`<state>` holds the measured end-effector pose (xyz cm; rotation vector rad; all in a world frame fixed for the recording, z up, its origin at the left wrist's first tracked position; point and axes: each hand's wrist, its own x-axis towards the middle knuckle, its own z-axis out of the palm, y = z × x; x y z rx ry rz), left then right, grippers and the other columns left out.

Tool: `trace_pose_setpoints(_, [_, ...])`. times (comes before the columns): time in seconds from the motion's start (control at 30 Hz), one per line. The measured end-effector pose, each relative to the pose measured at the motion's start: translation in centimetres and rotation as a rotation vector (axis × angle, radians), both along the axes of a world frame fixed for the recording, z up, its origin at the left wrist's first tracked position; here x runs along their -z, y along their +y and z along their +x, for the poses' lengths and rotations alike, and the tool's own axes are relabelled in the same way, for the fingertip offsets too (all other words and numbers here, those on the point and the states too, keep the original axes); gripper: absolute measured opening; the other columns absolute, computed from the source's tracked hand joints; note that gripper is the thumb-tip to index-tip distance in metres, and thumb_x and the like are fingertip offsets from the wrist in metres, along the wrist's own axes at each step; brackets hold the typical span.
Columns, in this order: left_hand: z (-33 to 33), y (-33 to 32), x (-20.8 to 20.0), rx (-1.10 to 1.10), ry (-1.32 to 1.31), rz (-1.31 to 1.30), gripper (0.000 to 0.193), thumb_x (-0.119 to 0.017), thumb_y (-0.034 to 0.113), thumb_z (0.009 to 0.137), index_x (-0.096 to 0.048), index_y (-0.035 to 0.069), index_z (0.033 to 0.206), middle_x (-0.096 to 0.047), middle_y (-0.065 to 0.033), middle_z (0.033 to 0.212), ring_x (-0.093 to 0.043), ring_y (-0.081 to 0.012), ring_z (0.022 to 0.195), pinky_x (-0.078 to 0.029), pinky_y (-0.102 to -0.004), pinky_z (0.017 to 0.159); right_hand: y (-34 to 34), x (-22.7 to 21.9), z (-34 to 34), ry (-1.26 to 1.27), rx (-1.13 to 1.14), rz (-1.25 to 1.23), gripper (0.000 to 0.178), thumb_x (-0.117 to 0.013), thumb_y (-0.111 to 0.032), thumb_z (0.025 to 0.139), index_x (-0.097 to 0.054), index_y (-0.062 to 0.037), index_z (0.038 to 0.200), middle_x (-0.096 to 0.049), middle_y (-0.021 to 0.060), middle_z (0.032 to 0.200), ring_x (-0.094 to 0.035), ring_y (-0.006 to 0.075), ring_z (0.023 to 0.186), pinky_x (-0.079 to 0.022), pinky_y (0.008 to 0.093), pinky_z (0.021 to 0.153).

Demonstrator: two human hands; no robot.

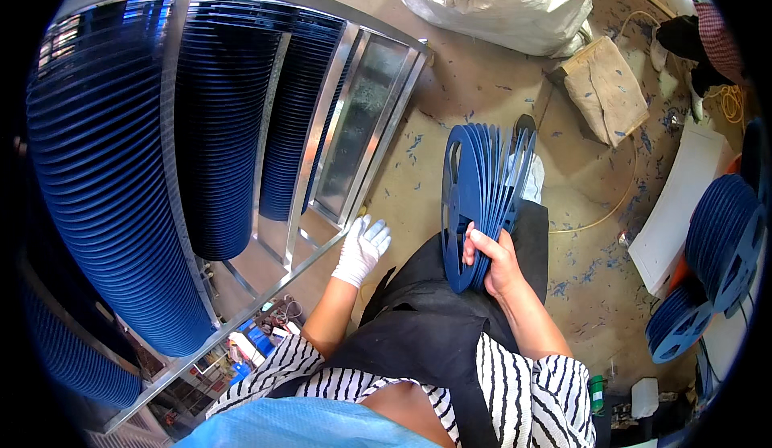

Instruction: The person repeatedly picks up blue circular plastic parts from a metal rack and stacks them into a growing pile. The person wears gloves and handles the parts by hand, moving between the rack and the floor area to accumulate the stack.

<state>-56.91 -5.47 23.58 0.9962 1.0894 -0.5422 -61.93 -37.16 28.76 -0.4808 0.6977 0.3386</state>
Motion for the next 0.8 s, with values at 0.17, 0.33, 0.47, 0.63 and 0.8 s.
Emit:
trace_pose_setpoints(0.17, [2.1,-2.7,-1.2,0.079,-0.028,0.001,0.061,-0.058,0.039,0.092,-0.037,0.014,0.143,-0.034,-0.0190,0.147,-0.037,-0.0361,0.133,-0.033,-0.0445,0.108,-1.7,-0.5,2.5,-0.039,0.016,0.037,0.028,-0.065,-0.027,0.084,-0.055,-0.0038,0.096,-0.054,0.0047,0.068,-0.052,0.0147,0.057,-0.044,0.0292,0.059])
trace_pose_setpoints(0.33, [2.8,-5.5,-2.1,0.283,-0.110,-0.044,0.059,-0.054,0.033,0.095,-0.033,0.014,0.146,-0.034,-0.0190,0.148,-0.038,-0.0345,0.133,-0.032,-0.0420,0.109,-4.3,-1.8,4.9,-0.250,0.015,0.121,0.036,-0.063,-0.038,0.086,-0.054,-0.0041,0.094,-0.052,0.0043,0.066,-0.050,0.0151,0.056,-0.042,0.0286,0.060])
trace_pose_setpoints(0.47, [3.8,-7.9,-3.5,0.506,-0.363,0.146,0.060,-0.053,0.029,0.097,-0.028,0.008,0.148,-0.041,-0.0165,0.143,-0.039,-0.0243,0.133,-0.030,-0.0371,0.110,-5.9,-2.1,6.1,-0.433,0.050,0.301,0.048,-0.059,-0.053,0.086,-0.052,-0.0062,0.090,-0.045,-0.0003,0.061,-0.043,0.0124,0.051,-0.038,0.0279,0.057])
trace_pose_setpoints(0.63, [5.4,-9.0,-9.7,0.573,-0.731,0.600,0.057,-0.051,0.015,0.098,-0.026,0.000,0.147,-0.042,-0.0147,0.141,-0.040,-0.0211,0.130,-0.031,-0.0329,0.109,-6.3,-3.1,6.4,-0.598,0.136,0.472,0.053,-0.058,-0.062,0.085,-0.051,-0.0088,0.086,-0.043,-0.0042,0.058,-0.040,0.0084,0.047,-0.035,0.0261,0.054])
trace_pose_setpoints(0.8, [4.9,-7.0,-13.0,0.315,-1.012,0.642,0.051,-0.046,0.014,0.099,-0.030,0.002,0.146,-0.040,-0.0171,0.144,-0.036,-0.0250,0.134,-0.026,-0.0378,0.111,-5.9,-4.4,4.9,-0.680,0.229,0.576,0.048,-0.061,-0.056,0.086,-0.052,-0.0097,0.085,-0.046,-0.0053,0.056,-0.044,0.0071,0.047,-0.037,0.0248,0.054])
